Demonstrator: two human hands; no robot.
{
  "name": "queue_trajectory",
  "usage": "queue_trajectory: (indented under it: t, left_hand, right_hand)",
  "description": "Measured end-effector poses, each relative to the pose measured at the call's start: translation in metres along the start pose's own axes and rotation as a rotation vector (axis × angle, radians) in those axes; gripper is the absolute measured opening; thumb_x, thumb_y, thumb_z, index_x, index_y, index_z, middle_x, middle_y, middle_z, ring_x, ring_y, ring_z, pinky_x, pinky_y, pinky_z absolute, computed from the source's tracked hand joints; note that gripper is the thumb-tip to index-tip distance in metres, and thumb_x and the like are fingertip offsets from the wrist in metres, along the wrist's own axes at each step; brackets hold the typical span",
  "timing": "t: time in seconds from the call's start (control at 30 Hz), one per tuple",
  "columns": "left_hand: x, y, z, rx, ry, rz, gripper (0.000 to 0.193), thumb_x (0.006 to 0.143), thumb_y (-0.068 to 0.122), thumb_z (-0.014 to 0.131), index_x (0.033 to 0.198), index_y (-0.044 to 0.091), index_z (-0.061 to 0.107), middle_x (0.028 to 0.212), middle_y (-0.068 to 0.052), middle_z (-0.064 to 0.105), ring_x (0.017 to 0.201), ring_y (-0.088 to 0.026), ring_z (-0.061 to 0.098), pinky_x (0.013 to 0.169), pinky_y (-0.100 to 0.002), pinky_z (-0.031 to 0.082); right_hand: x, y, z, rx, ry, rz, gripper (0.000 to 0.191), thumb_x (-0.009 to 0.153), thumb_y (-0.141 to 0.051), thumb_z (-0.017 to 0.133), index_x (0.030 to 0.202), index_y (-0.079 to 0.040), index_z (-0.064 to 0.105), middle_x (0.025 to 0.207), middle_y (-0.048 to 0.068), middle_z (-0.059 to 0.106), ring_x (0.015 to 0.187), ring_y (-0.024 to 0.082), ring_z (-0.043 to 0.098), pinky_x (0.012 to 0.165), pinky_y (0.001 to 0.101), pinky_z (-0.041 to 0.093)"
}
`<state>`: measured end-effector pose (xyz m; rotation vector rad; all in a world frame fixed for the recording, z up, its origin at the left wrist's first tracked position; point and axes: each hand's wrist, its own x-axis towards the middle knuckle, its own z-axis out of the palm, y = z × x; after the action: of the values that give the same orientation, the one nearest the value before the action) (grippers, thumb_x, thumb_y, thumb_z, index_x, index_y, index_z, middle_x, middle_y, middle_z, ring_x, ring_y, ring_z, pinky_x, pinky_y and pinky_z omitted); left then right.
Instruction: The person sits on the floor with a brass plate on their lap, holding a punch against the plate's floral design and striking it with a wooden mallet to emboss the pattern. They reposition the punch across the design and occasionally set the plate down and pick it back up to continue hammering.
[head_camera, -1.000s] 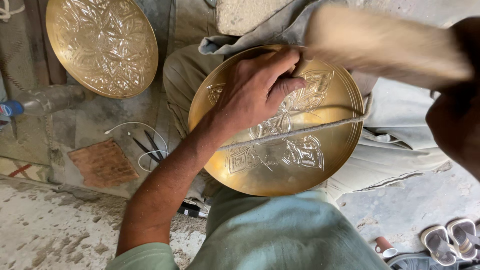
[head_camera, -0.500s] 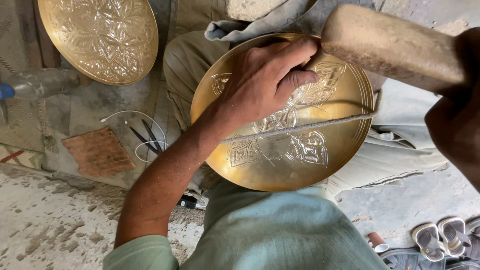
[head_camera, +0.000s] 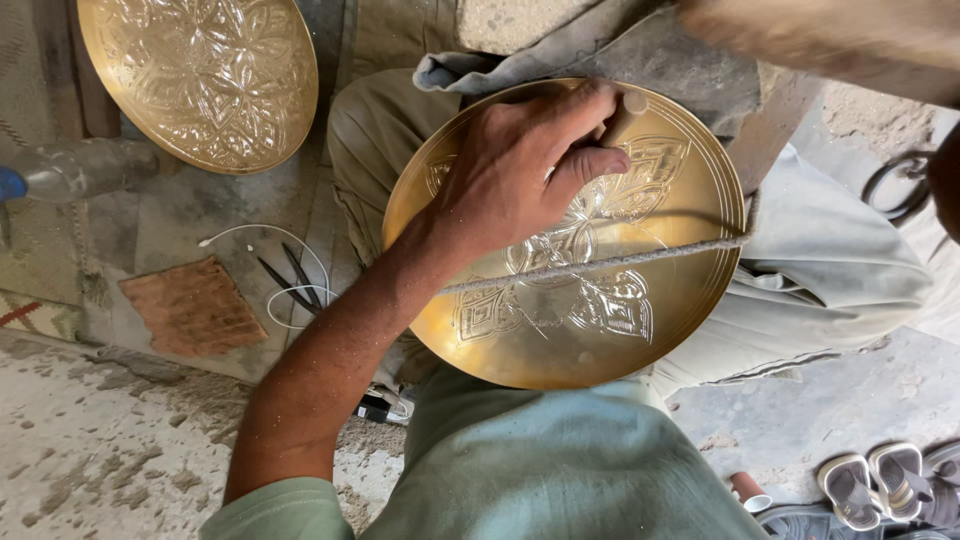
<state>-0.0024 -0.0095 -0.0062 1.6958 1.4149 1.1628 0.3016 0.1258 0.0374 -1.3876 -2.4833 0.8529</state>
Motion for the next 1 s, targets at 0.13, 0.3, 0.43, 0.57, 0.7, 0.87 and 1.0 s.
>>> queue_trajectory:
  t: [0.13,0.3,0.43,0.57,0.7,0.87,1.0]
  left_hand:
    - [-0.001,-0.001,0.001,0.019,-0.022,-0.025,0.031,0.106,0.030,0.075,0.114,0.006,0.057,0.093,-0.009,0.065,0.088,-0.030,0.068,0.076,-0.041,0.051]
    - [0.002,0.001,0.002,-0.021,0.011,-0.025,0.035,0.104,0.027,0.074,0.123,0.004,0.056,0.095,-0.011,0.066,0.084,-0.030,0.067,0.077,-0.042,0.052]
    - [0.004,0.003,0.000,-0.001,-0.013,-0.043,0.031,0.104,0.024,0.076,0.120,0.005,0.057,0.095,-0.010,0.066,0.087,-0.030,0.068,0.078,-0.042,0.052]
    - [0.006,0.003,0.001,0.001,0.006,-0.029,0.033,0.103,0.024,0.076,0.122,0.005,0.057,0.097,-0.010,0.067,0.087,-0.030,0.069,0.078,-0.042,0.052]
    - [0.005,0.002,0.001,0.028,-0.029,-0.054,0.029,0.102,0.025,0.077,0.111,0.006,0.057,0.091,-0.010,0.066,0.083,-0.029,0.068,0.076,-0.044,0.050]
    - [0.007,0.000,0.002,-0.004,0.001,-0.027,0.029,0.103,0.026,0.073,0.115,0.006,0.056,0.092,-0.010,0.066,0.081,-0.029,0.068,0.074,-0.043,0.051]
    - [0.007,0.000,0.002,-0.003,-0.019,-0.061,0.029,0.105,0.028,0.072,0.113,0.007,0.054,0.089,-0.010,0.065,0.081,-0.030,0.067,0.074,-0.044,0.050]
  right_hand:
    - [0.003,-0.001,-0.001,-0.008,0.003,-0.002,0.034,0.097,0.004,0.067,0.129,0.004,0.055,0.122,0.017,0.063,0.103,0.024,0.063,0.084,0.0352,0.052]
    - [0.003,-0.003,-0.005,-0.011,0.004,-0.005,0.034,0.097,0.004,0.067,0.129,0.004,0.054,0.122,0.017,0.063,0.103,0.024,0.063,0.084,0.0352,0.052]
    - [0.004,-0.004,-0.007,-0.014,0.004,-0.009,0.034,0.097,0.004,0.067,0.129,0.004,0.054,0.122,0.018,0.063,0.103,0.024,0.063,0.084,0.0352,0.052]
    - [0.007,-0.004,-0.009,-0.013,-0.002,-0.019,0.034,0.097,0.005,0.067,0.129,0.004,0.054,0.122,0.018,0.063,0.103,0.024,0.063,0.084,0.0352,0.053]
    - [0.010,-0.005,-0.010,-0.012,0.002,-0.024,0.035,0.097,0.005,0.067,0.129,0.004,0.054,0.122,0.018,0.063,0.103,0.025,0.064,0.084,0.0352,0.053]
    - [0.010,-0.006,-0.011,-0.015,-0.008,-0.022,0.035,0.097,0.005,0.067,0.129,0.004,0.053,0.122,0.018,0.063,0.103,0.025,0.064,0.084,0.0352,0.053]
    - [0.013,-0.006,-0.012,-0.012,-0.001,-0.026,0.035,0.097,0.005,0.067,0.129,0.004,0.053,0.122,0.018,0.063,0.103,0.025,0.064,0.084,0.0352,0.053]
